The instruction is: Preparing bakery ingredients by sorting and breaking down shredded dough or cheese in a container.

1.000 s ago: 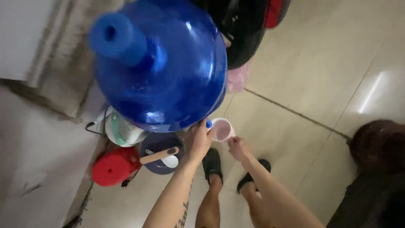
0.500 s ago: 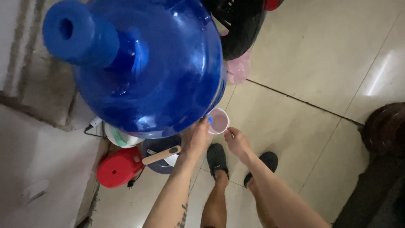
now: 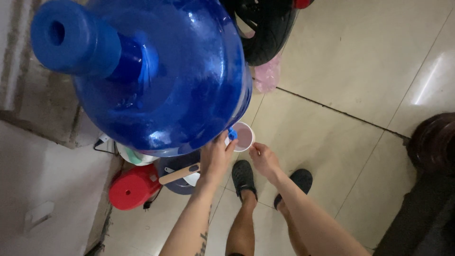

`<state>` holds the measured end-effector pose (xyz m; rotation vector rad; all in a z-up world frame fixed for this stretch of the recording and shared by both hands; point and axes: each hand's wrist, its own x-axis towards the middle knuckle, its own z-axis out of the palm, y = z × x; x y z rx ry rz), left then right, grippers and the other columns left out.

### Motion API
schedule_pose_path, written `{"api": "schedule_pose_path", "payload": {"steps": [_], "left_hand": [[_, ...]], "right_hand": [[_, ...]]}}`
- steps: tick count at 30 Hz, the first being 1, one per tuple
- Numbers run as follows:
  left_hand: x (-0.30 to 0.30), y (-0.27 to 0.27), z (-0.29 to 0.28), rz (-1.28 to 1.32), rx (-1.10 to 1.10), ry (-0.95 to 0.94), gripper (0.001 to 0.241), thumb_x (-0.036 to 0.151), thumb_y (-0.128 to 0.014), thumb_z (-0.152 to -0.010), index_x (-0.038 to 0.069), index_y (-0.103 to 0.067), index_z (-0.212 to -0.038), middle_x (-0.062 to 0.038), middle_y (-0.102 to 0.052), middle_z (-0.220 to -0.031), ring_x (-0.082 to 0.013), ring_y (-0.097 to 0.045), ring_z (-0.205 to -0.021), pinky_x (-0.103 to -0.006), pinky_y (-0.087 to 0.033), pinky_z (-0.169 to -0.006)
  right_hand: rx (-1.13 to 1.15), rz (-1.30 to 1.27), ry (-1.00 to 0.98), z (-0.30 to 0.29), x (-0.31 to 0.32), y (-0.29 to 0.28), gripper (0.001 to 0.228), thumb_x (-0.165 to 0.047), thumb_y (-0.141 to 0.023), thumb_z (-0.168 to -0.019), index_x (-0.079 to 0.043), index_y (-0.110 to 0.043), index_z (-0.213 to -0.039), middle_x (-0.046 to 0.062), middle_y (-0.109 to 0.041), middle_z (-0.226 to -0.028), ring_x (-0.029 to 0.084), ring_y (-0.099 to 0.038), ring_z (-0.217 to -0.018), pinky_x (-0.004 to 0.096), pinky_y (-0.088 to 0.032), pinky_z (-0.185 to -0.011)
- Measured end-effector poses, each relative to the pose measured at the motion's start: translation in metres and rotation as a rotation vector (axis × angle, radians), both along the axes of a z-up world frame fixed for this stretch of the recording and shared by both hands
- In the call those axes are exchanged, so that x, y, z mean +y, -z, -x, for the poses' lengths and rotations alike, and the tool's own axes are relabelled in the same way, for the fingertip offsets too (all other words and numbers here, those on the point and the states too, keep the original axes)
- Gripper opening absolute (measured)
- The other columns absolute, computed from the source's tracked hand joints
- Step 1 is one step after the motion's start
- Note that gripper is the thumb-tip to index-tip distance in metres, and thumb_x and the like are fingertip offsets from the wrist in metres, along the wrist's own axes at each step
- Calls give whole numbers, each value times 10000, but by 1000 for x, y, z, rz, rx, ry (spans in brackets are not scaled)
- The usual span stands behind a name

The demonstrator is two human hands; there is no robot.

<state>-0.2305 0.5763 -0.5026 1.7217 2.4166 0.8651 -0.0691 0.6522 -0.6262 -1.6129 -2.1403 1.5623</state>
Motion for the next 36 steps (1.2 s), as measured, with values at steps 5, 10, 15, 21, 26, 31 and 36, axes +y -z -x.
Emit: {"api": "schedule_pose_path", "payload": {"steps": [5, 10, 15, 21, 26, 31, 36], "left_hand": [[-6, 24, -16, 271, 118, -104, 303, 223, -691, -920, 90, -657, -1190, -131, -723, -1035, -335, -715, -930, -463, -566, -714], [-9, 40, -18, 213, 143, -70, 282, 82, -645, -880, 57, -638, -1161, -108, -722, -1050, -275, -731, -943, -392, -595, -695], [-12, 32, -3, 202, 176, 108, 366, 62, -641, -853, 19, -637, -1216, -126, -717, -1030, -277, -725, -950, -411, -579, -775], [-3, -1, -8, 265, 232, 45, 217, 156, -664, -952, 124, -659, -1166, -75, -731, -1050, -290, -728, -975, -461, -565, -807], [4, 7, -8, 289, 188, -40, 516, 304, -696, -899, 32, -615, -1329, -182, -695, -1173, -356, -688, -1030, -488, -547, -836], [5, 27, 7, 289, 168, 21, 377, 206, -670, -930, 2, -648, -1246, -196, -686, -1245, -350, -662, -1125, -457, -537, -919], [5, 13, 15, 240, 123, 111, 201, 66, -634, -896, 48, -718, -1078, -152, -719, -1117, -365, -671, -1082, -481, -530, -885]], "right_hand": [[-18, -3, 3, 1, -2, 0, 318, -345, -533, -996, -160, -738, -1153, 139, -727, -918, 291, -706, -869, 405, -537, -783], [-11, 59, 43, 3, -2, -10, 325, -351, -543, -990, -157, -735, -1166, 139, -737, -904, 277, -714, -859, 394, -541, -790], [9, 79, 29, 6, 0, -25, 332, -330, -537, -1006, -132, -722, -1198, 131, -744, -915, 263, -713, -860, 388, -542, -790], [-7, 94, 46, 5, 1, -25, 332, -321, -526, -1011, -145, -708, -1226, 121, -751, -950, 261, -720, -889, 388, -543, -808], [15, 73, 41, 5, -1, -17, 331, -315, -528, -1005, -141, -706, -1224, 120, -744, -1004, 268, -717, -924, 392, -541, -827], [33, 61, 31, 2, -1, -15, 332, -303, -528, -1003, -138, -708, -1228, 129, -752, -998, 265, -715, -937, 389, -538, -834], [117, 55, 29, 4, -2, -10, 294, -260, -548, -1015, -96, -722, -1186, 146, -751, -938, 267, -703, -860, 375, -548, -796]]}}
